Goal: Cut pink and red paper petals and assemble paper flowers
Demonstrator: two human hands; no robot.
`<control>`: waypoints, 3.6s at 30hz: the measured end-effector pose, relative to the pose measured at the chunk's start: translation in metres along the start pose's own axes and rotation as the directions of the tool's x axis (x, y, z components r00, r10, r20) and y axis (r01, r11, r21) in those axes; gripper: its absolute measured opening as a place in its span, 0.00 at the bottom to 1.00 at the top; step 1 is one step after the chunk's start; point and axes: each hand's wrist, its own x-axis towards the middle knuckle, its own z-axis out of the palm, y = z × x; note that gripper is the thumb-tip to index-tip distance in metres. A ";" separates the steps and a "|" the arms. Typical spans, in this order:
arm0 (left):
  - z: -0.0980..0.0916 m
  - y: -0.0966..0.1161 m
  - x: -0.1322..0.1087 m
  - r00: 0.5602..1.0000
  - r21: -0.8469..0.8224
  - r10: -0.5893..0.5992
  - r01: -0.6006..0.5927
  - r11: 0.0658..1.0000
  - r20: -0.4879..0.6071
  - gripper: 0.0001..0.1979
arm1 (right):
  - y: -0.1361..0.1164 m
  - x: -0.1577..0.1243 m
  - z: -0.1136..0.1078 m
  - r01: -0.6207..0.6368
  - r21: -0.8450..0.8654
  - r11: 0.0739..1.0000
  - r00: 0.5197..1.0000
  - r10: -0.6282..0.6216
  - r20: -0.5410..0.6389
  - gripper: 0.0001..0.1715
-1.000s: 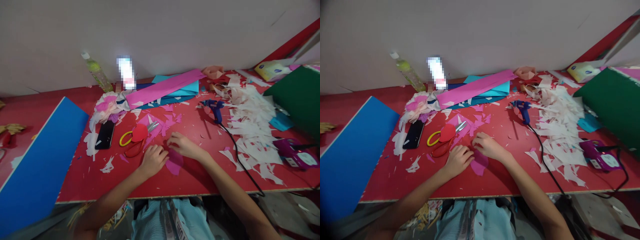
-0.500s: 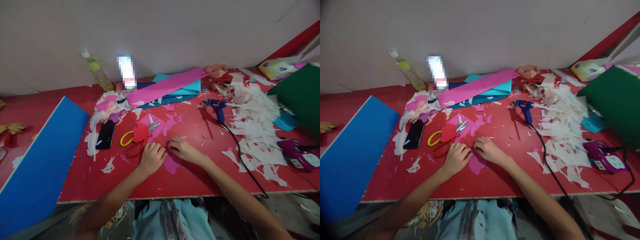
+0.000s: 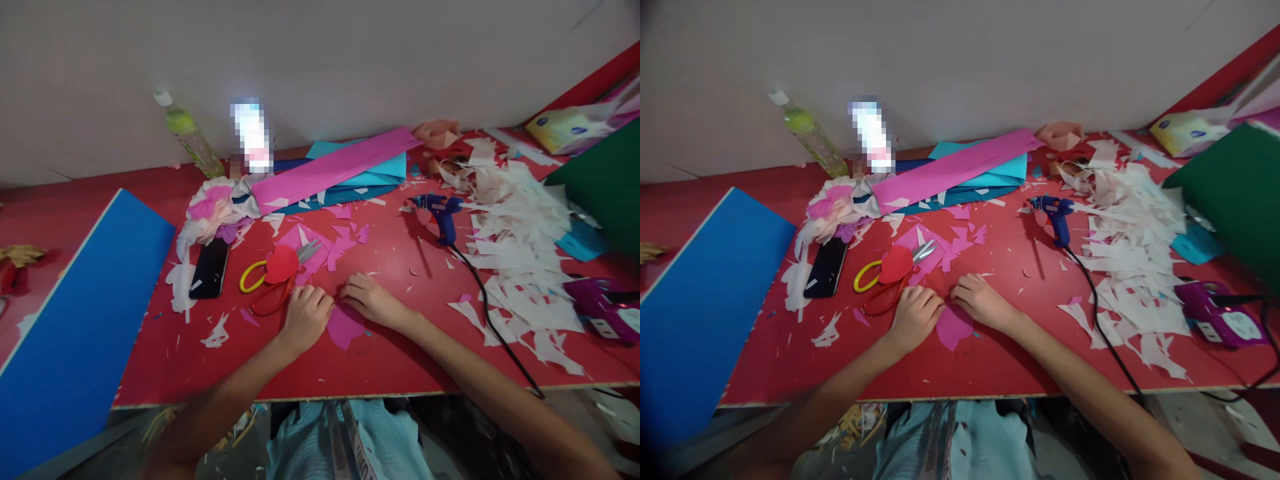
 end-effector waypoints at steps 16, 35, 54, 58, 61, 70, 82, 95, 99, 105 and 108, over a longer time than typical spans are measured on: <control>0.001 -0.004 -0.001 0.996 0.003 0.082 -0.082 0.997 -0.046 0.11 | -0.006 -0.007 -0.010 0.048 -0.056 0.997 0.999 -0.047 0.017 0.11; -0.003 -0.013 -0.001 0.978 -0.010 0.208 -0.207 0.978 0.033 0.09 | -0.003 -0.006 -0.007 0.045 -0.071 0.996 0.999 -0.044 0.024 0.12; -0.006 -0.003 -0.002 0.998 0.032 0.061 -0.061 0.998 -0.001 0.10 | -0.006 -0.009 -0.020 0.005 -0.170 0.985 0.999 -0.013 -0.047 0.17; -0.006 -0.002 -0.003 0.998 0.040 0.054 -0.053 0.998 -0.030 0.10 | -0.013 -0.005 -0.010 0.079 -0.133 0.988 0.996 -0.084 -0.026 0.15; -0.006 -0.004 -0.004 0.995 0.049 0.097 -0.096 0.994 -0.024 0.10 | -0.014 -0.003 -0.005 0.081 -0.134 0.988 0.997 -0.081 0.008 0.15; -0.009 -0.011 -0.006 0.978 0.025 0.203 -0.205 0.979 0.043 0.09 | -0.012 -0.003 -0.005 0.056 -0.135 0.989 0.998 -0.055 0.011 0.13; -0.002 -0.012 -0.004 0.982 0.043 0.191 -0.191 0.981 0.010 0.09 | -0.009 -0.003 -0.002 0.031 -0.177 0.984 0.999 -0.036 -0.025 0.14; -0.002 -0.014 -0.004 0.978 0.055 0.210 -0.209 0.976 -0.014 0.08 | 0.001 -0.009 -0.019 0.105 -0.300 0.948 0.994 -0.087 0.073 0.13; -0.002 -0.014 -0.003 0.975 0.058 0.215 -0.212 0.975 -0.048 0.08 | 0.007 -0.010 -0.022 0.031 -0.303 0.953 0.999 -0.021 0.036 0.14; -0.002 -0.014 -0.003 0.977 0.070 0.212 -0.209 0.975 -0.033 0.09 | 0.004 -0.006 -0.024 -0.019 -0.116 0.993 0.999 0.023 0.027 0.13; -0.002 -0.014 -0.003 0.978 0.069 0.206 -0.204 0.977 -0.026 0.09 | 0.007 -0.007 -0.023 -0.047 -0.138 0.989 0.998 0.053 0.041 0.15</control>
